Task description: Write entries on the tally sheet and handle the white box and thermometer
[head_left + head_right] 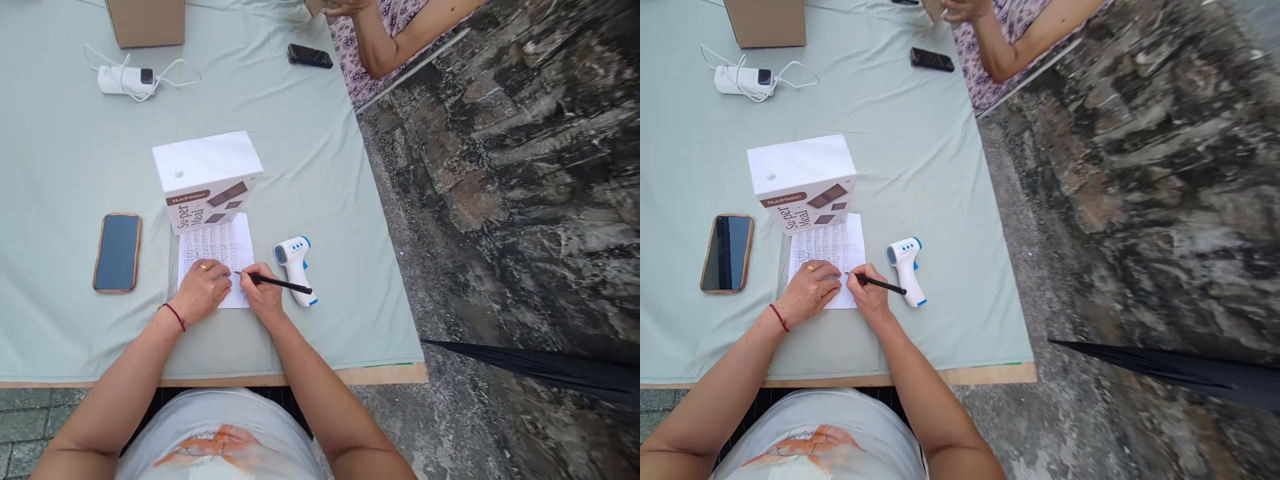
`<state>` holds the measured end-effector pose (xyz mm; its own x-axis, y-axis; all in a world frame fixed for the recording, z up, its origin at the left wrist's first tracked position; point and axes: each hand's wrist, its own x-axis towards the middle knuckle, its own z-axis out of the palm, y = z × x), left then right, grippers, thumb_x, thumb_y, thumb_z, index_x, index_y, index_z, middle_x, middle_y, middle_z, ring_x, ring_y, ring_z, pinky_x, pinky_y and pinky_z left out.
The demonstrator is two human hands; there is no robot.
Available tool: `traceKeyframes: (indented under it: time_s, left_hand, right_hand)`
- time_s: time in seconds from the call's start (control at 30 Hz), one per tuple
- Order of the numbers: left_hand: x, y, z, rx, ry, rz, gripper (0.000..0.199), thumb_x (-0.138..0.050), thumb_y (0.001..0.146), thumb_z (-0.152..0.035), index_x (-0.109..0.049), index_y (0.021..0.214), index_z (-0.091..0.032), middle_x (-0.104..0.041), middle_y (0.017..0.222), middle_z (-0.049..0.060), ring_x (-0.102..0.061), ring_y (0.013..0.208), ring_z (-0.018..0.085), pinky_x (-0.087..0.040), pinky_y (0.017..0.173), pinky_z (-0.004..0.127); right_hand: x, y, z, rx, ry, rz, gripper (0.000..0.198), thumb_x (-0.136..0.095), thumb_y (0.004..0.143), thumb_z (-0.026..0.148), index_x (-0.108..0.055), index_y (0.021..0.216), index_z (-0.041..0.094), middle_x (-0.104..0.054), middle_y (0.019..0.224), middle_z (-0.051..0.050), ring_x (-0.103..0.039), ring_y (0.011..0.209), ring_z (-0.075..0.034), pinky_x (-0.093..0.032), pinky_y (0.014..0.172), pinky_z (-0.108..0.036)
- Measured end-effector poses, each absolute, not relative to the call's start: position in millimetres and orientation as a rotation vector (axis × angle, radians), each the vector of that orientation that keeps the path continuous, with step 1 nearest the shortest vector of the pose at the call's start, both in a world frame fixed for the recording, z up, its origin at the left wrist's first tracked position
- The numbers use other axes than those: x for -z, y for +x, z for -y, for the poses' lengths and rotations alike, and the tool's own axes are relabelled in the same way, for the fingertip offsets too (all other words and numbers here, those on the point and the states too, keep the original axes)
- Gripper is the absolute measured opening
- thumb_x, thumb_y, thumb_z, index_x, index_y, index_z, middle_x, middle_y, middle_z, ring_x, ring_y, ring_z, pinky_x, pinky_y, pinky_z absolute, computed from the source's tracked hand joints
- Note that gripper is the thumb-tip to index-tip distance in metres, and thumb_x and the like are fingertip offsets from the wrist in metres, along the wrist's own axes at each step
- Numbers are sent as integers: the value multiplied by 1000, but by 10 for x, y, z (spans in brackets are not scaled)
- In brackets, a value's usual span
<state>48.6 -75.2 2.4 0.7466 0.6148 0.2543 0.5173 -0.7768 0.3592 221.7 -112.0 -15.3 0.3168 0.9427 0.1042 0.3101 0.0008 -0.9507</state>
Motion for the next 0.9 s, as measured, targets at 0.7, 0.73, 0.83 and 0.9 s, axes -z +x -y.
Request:
traceKeyframes:
  time_s: [0.7,0.73,0.83,0.9]
  left_hand:
    - [-45,492,754,-564,2726,-884,16,-58,98,-19,-71,90,-18,-74,106,6,-66,106,24,-52,93,41]
    - [-43,492,753,-576,2726,-882,16,-57,98,-19,-71,90,-18,-74,106,6,-66,106,24,-52,93,41]
    - [-35,490,754,-620,2726,-868,17,-58,98,-19,-71,89,-17,-74,105,6,-66,105,24,-52,92,41]
    - [-26,489,753,-626,2722,-867,17,-58,98,-19,-71,88,-17,-74,105,6,-66,104,24,-52,92,41]
  right_hand:
    - [167,2228,1114,-715,-1506,1223,9,-55,75,27,-52,67,24,-51,58,5,-45,54,-13,-41,54,-28]
    - [172,2227,1114,-711,-1505,1220,9,-55,76,27,-52,67,24,-51,59,5,-45,54,-13,-41,54,-28]
    - [183,2222,1116,-713,-1506,1222,9,-55,75,28,-51,68,24,-49,58,6,-44,53,-12,-41,55,-28]
    - [186,2219,1119,-719,-1516,1196,10,-55,75,29,-52,68,24,-50,58,6,-44,54,-12,-41,55,-28]
